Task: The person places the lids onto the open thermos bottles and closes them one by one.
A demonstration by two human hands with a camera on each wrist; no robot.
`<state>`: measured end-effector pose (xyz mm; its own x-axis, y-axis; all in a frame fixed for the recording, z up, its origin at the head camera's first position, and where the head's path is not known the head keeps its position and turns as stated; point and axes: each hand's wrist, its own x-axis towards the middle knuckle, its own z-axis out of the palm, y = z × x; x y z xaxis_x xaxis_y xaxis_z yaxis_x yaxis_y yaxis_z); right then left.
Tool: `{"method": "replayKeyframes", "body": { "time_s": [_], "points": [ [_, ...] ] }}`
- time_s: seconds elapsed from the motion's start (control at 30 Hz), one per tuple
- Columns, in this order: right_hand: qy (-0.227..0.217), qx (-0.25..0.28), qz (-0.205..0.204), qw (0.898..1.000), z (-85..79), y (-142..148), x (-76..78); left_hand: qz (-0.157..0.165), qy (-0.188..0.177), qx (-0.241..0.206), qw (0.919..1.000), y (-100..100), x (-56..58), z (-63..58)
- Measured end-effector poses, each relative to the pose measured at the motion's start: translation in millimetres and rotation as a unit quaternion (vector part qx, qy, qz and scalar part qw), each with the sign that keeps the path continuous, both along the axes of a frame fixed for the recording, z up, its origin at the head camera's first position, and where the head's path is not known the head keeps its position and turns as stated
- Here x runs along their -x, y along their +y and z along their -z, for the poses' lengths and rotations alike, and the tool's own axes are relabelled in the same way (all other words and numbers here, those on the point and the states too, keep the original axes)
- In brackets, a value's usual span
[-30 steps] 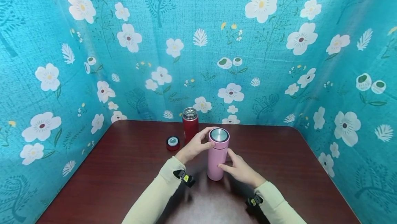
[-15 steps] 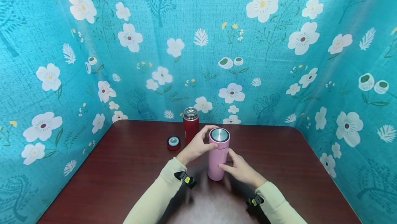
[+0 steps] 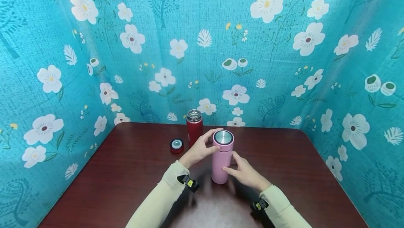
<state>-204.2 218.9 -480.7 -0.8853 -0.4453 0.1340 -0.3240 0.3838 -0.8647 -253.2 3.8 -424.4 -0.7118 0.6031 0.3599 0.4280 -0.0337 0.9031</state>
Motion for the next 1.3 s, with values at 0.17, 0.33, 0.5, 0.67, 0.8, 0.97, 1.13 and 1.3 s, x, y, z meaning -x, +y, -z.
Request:
{"method": "replayKeyframes", "body": {
  "time_s": [0.17,0.33,0.5,0.67,0.8,0.97,1.13,1.3],
  "points": [
    [0.0,0.0,0.008,1.0,1.8,-0.1,1.0,0.001,-0.003,0.013,0.9999,-1.3,0.4,-1.4],
    [0.014,0.011,0.021,1.0,5.3,-1.2,1.8,0.012,0.001,0.021,0.9997,-5.1,-9.6,-15.3],
    [0.021,0.028,0.049,0.998,6.3,-5.4,2.9,0.021,0.006,0.02,0.9996,-7.8,-19.9,-28.2],
    [0.045,0.018,0.067,0.997,3.7,-10.0,3.6,0.015,0.005,0.016,0.9997,-4.5,-12.9,-16.7],
    [0.083,-0.004,0.068,0.994,3.6,-12.9,5.2,0.002,0.003,0.013,0.9999,-0.7,-1.9,-1.0],
    [0.122,-0.031,0.09,0.988,4.2,-13.7,6.0,-0.012,0.001,-0.003,0.9999,-1.1,-0.7,1.6],
    [0.119,-0.046,0.118,0.985,3.7,-9.0,6.3,-0.035,-0.019,-0.016,0.9991,-3.7,-0.4,3.4],
    [0.107,-0.048,0.147,0.982,2.2,-0.2,7.6,-0.066,-0.026,-0.012,0.9974,-10.0,2.2,8.2]
  ]
}}
